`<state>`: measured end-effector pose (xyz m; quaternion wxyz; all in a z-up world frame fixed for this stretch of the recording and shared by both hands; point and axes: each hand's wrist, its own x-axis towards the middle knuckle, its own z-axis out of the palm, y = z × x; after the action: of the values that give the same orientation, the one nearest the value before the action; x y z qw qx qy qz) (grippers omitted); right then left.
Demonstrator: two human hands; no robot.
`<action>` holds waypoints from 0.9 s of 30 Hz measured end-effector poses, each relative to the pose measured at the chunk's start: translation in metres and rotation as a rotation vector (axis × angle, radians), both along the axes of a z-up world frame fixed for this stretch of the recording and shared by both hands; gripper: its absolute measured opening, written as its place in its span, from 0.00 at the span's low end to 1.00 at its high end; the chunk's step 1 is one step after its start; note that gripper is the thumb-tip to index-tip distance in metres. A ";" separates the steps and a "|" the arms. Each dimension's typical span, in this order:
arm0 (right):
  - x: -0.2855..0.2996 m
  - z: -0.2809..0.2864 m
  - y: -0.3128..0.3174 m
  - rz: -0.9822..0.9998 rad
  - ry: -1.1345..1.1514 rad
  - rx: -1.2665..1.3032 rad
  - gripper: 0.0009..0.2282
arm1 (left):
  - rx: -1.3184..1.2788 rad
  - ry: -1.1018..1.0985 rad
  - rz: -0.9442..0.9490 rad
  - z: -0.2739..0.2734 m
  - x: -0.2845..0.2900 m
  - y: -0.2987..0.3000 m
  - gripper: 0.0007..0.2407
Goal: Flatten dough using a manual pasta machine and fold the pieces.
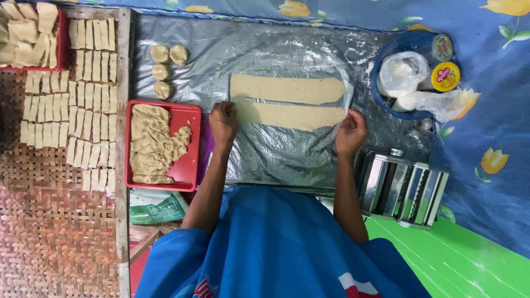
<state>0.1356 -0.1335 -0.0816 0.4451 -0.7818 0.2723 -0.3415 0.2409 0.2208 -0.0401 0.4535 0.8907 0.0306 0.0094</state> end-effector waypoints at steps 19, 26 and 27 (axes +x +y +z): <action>-0.043 0.051 0.123 0.395 0.101 -0.009 0.09 | -0.163 0.046 0.082 0.016 -0.083 0.033 0.09; -0.024 0.036 0.173 0.737 0.126 0.059 0.08 | -0.081 0.164 0.133 0.015 -0.084 0.082 0.07; -0.023 0.037 0.181 0.733 0.122 0.054 0.08 | -0.085 0.160 0.129 0.013 -0.080 0.088 0.07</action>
<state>0.1130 0.0473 -0.0443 0.5412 -0.8343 0.0092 -0.1048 0.1608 0.3084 -0.0270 0.4852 0.8649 0.1242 -0.0338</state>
